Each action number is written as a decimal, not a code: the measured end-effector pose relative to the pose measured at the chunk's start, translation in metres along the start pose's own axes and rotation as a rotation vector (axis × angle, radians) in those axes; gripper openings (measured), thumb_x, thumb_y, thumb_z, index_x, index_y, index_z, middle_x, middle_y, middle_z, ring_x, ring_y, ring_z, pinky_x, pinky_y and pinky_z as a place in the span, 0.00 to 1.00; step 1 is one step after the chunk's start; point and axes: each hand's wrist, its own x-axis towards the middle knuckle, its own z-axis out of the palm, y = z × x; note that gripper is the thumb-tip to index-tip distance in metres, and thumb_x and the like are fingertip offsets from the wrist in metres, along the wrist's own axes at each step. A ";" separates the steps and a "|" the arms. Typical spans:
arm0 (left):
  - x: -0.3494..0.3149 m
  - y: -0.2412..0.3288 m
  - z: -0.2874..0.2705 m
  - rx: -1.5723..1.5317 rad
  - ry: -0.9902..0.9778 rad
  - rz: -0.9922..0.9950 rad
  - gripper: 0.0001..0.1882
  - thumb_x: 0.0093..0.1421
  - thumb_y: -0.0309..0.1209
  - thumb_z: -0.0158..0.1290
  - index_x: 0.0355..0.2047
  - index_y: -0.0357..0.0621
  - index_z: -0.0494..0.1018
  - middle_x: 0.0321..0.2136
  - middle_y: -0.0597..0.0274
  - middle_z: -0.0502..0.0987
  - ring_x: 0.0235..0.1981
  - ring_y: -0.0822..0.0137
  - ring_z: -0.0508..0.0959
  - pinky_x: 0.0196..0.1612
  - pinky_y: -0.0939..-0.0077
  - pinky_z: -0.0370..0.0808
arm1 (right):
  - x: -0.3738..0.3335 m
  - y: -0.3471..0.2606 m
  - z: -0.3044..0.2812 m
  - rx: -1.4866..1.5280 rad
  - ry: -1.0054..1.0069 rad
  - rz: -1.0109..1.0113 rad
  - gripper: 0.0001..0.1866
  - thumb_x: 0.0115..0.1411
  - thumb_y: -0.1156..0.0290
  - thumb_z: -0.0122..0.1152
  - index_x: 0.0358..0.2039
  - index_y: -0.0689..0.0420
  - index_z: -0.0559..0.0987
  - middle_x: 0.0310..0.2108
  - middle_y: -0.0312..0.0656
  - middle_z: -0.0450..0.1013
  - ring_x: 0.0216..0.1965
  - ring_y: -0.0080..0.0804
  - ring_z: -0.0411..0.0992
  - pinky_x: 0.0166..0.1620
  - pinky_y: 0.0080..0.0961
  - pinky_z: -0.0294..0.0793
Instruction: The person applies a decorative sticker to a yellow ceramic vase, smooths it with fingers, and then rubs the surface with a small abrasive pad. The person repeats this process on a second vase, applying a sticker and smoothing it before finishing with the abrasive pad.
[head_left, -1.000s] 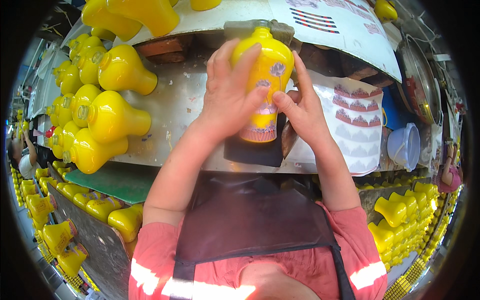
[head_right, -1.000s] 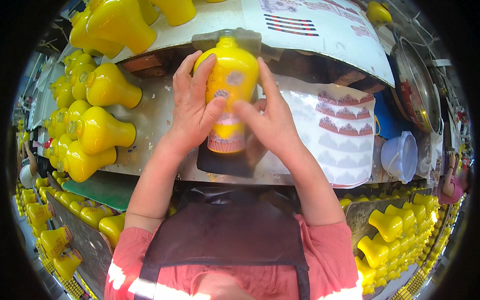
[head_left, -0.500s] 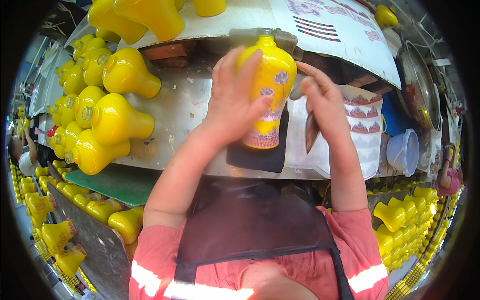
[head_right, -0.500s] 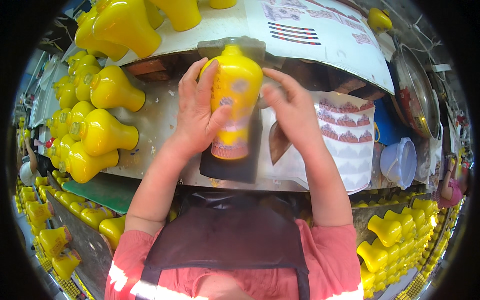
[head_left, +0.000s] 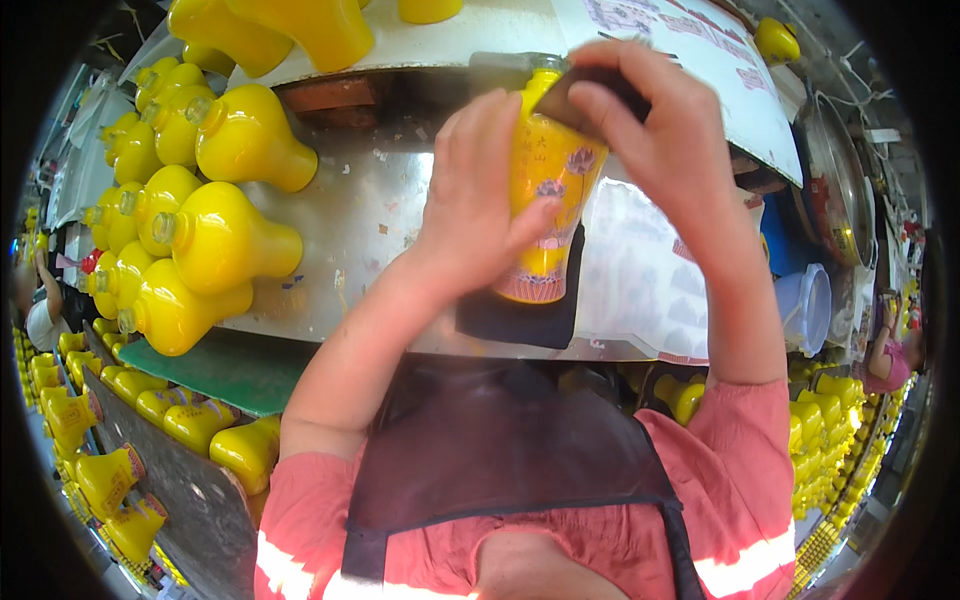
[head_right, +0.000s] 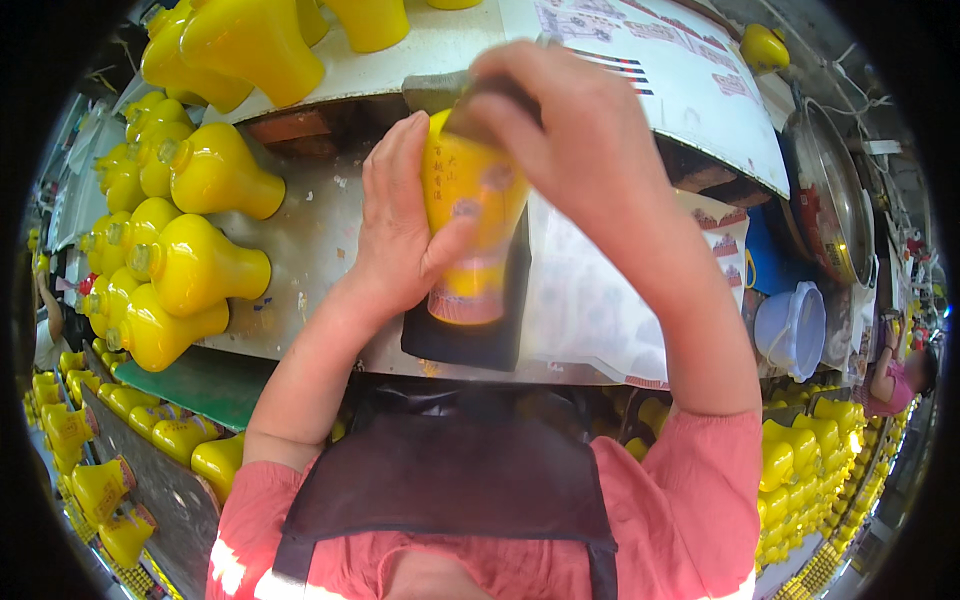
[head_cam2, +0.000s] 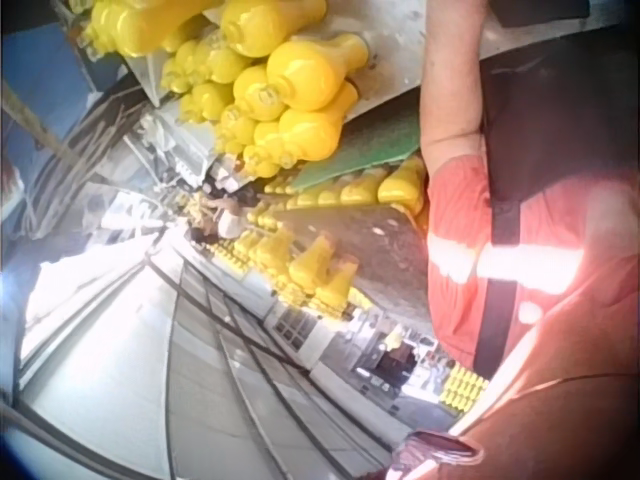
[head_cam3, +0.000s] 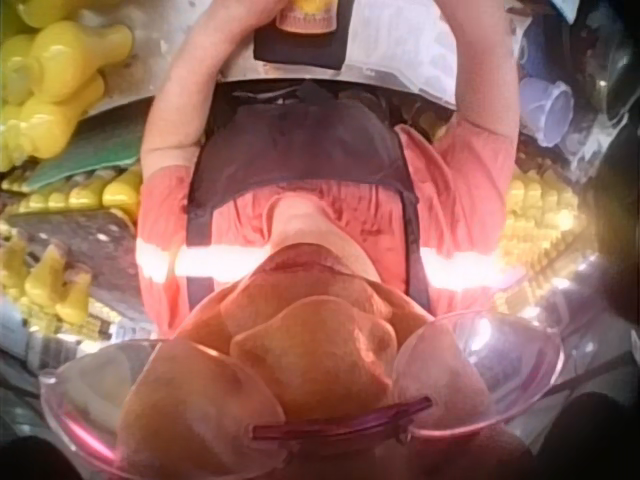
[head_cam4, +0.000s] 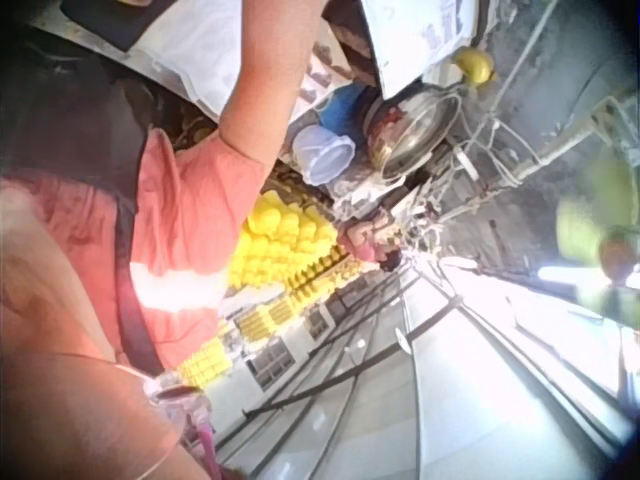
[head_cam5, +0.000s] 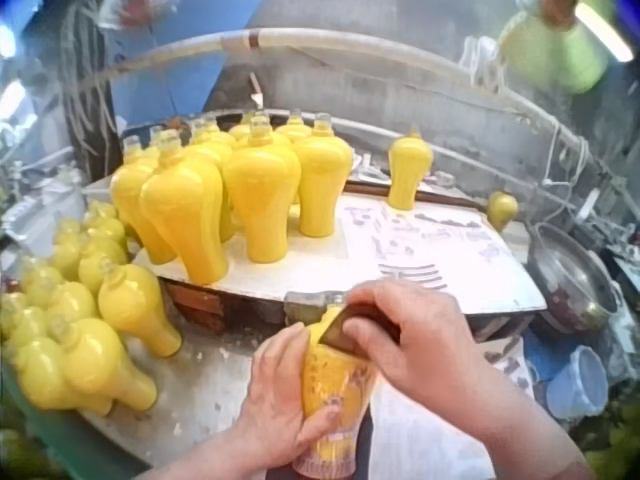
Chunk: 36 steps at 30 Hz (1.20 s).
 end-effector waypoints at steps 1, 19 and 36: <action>0.000 0.000 0.000 -0.003 0.007 0.005 0.47 0.57 0.43 0.61 0.71 0.36 0.53 0.67 0.41 0.58 0.66 0.37 0.58 0.71 0.46 0.56 | 0.003 0.003 0.002 -0.135 0.059 0.002 0.11 0.61 0.78 0.68 0.45 0.60 0.82 0.37 0.42 0.82 0.39 0.30 0.81 0.44 0.25 0.79; 0.000 0.021 0.013 -0.755 -0.009 -0.553 0.43 0.69 0.45 0.48 0.75 0.38 0.42 0.68 0.36 0.57 0.69 0.43 0.62 0.71 0.56 0.59 | -0.124 0.003 0.026 0.190 0.018 -0.225 0.12 0.52 0.77 0.68 0.39 0.54 0.85 0.36 0.41 0.81 0.37 0.36 0.80 0.38 0.29 0.80; -0.013 0.025 0.008 -0.182 -0.065 -0.250 0.46 0.61 0.36 0.58 0.75 0.46 0.48 0.73 0.33 0.37 0.72 0.33 0.50 0.70 0.50 0.61 | -0.120 0.031 0.071 0.715 0.019 0.558 0.49 0.62 0.56 0.69 0.76 0.57 0.54 0.51 0.50 0.77 0.39 0.31 0.76 0.45 0.29 0.76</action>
